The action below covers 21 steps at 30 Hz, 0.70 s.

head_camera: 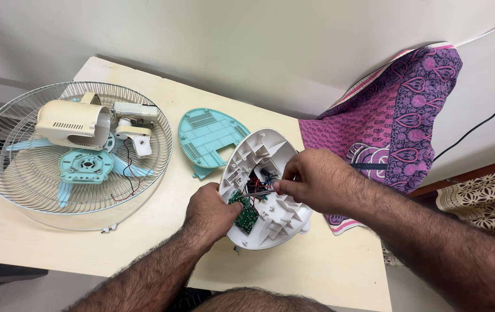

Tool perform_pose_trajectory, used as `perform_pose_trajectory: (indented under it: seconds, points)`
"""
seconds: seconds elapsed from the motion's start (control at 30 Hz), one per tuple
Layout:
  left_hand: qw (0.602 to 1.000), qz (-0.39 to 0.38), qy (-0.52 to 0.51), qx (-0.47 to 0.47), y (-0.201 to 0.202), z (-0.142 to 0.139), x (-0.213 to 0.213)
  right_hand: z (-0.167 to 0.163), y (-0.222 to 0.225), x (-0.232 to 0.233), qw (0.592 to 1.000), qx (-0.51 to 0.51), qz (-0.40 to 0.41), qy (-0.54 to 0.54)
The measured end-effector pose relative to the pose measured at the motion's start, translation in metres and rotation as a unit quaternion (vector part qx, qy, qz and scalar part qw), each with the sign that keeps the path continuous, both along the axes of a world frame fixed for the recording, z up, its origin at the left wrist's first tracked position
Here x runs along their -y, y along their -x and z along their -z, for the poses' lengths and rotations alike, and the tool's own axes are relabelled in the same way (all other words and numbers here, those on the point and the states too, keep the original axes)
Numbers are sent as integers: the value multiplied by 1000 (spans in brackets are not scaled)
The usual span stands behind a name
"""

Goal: The person repairs a disassembled electric fan on a table. They handle the fan's wiring and control boards inside the open housing, use a screwdriver to loosen and tighten screws, reposition a circuit board, and press components into place inside the fan body.

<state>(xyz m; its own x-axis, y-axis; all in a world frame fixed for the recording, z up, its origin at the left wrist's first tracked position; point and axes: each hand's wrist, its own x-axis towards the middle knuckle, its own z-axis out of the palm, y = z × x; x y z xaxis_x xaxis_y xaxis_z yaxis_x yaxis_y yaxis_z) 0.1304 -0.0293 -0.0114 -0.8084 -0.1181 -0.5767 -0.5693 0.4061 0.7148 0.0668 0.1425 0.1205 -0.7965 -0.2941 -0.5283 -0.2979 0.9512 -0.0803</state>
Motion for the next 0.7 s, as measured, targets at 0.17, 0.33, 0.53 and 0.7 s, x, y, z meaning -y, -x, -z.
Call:
perform_pose_trajectory:
  seconds: [0.17,0.33,0.53,0.7]
  points:
    - [1000,4,-3,8,-1,1,1,0,-9,-12,981,-98,-151,76]
    - [1000,18,10,4,0,3,2,0,-13,-10,944,-155,-292,11]
    - [1000,16,-2,5,5,4,5,-8,-16,1,978,-84,-190,-22]
    - [997,57,41,-16,5,6,1,-11,-8,7,1000,-3,-24,-5]
